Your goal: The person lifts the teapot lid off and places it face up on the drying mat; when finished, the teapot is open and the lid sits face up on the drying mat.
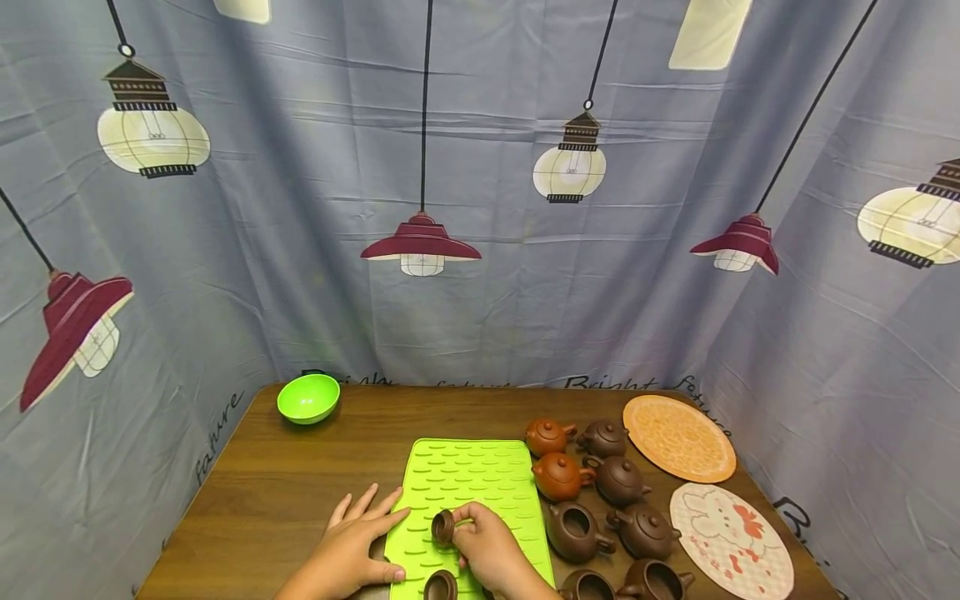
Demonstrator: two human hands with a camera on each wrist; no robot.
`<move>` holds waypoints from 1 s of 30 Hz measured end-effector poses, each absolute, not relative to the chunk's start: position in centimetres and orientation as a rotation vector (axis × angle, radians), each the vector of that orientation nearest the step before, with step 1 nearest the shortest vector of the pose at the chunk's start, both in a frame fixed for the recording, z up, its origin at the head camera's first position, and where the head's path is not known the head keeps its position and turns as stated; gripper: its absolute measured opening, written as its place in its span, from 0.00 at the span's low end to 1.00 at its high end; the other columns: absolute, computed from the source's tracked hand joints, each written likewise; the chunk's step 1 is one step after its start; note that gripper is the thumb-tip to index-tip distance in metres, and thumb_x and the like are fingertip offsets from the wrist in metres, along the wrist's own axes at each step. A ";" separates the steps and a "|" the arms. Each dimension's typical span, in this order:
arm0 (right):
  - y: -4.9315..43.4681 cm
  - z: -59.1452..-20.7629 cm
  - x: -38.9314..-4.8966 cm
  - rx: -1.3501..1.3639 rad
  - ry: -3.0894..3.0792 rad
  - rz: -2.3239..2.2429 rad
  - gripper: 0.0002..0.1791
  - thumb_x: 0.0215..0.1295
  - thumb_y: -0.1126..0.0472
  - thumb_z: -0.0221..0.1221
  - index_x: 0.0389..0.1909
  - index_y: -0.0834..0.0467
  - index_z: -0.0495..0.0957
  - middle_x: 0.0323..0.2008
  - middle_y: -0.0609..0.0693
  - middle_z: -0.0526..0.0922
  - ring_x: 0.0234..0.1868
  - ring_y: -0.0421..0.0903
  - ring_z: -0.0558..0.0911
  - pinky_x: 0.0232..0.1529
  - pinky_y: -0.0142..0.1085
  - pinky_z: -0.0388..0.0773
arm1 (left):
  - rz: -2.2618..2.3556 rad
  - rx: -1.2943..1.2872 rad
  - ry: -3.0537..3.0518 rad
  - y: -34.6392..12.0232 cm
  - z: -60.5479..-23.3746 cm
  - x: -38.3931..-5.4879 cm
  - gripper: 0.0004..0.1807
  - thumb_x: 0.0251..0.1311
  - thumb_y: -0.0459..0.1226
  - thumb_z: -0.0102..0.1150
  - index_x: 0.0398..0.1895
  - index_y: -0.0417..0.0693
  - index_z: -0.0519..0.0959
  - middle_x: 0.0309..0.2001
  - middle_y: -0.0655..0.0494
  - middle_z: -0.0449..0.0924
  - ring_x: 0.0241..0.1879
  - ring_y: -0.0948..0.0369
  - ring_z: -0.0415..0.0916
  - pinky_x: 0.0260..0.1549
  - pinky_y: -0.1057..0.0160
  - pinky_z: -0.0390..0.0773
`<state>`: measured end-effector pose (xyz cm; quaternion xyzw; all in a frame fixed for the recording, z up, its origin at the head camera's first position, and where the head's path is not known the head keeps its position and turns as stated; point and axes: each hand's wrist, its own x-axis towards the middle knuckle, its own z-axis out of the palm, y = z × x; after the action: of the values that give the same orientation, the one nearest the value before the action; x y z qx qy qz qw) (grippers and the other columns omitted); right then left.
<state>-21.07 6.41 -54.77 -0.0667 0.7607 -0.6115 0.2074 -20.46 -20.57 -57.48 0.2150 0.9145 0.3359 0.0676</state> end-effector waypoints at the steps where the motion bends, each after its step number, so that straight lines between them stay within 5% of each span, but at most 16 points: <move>1: 6.3 -54.8 -21.0 -0.187 2.115 -1.705 0.07 0.76 0.67 0.55 0.49 0.59 0.79 0.30 0.54 0.85 0.20 0.43 0.73 0.20 0.34 0.66 | 1.014 0.647 2.752 -20.6 -57.5 -20.4 0.52 0.49 0.68 0.69 0.77 0.54 0.72 0.82 0.49 0.58 0.81 0.30 0.43 0.69 0.22 0.30; 17: 5.4 -55.1 -20.6 -0.280 2.366 -1.516 0.04 0.74 0.64 0.62 0.41 0.49 0.80 0.29 0.46 0.82 0.23 0.43 0.75 0.24 0.33 0.71 | 1.007 0.641 2.784 -20.6 -58.1 -20.7 0.53 0.47 0.69 0.69 0.76 0.55 0.73 0.82 0.50 0.58 0.81 0.32 0.43 0.70 0.24 0.30; 30: 5.4 -54.8 -20.7 -0.246 2.425 -1.463 0.05 0.72 0.66 0.58 0.37 0.53 0.80 0.30 0.47 0.79 0.29 0.46 0.75 0.29 0.37 0.70 | 1.019 0.633 2.769 -20.6 -58.0 -20.6 0.53 0.47 0.69 0.69 0.76 0.55 0.73 0.82 0.50 0.58 0.81 0.31 0.43 0.70 0.24 0.29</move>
<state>-20.73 5.35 -54.83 -0.0857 0.8436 -0.5088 0.1489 -20.58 -20.57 -57.95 0.2095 0.9158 0.3371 0.0617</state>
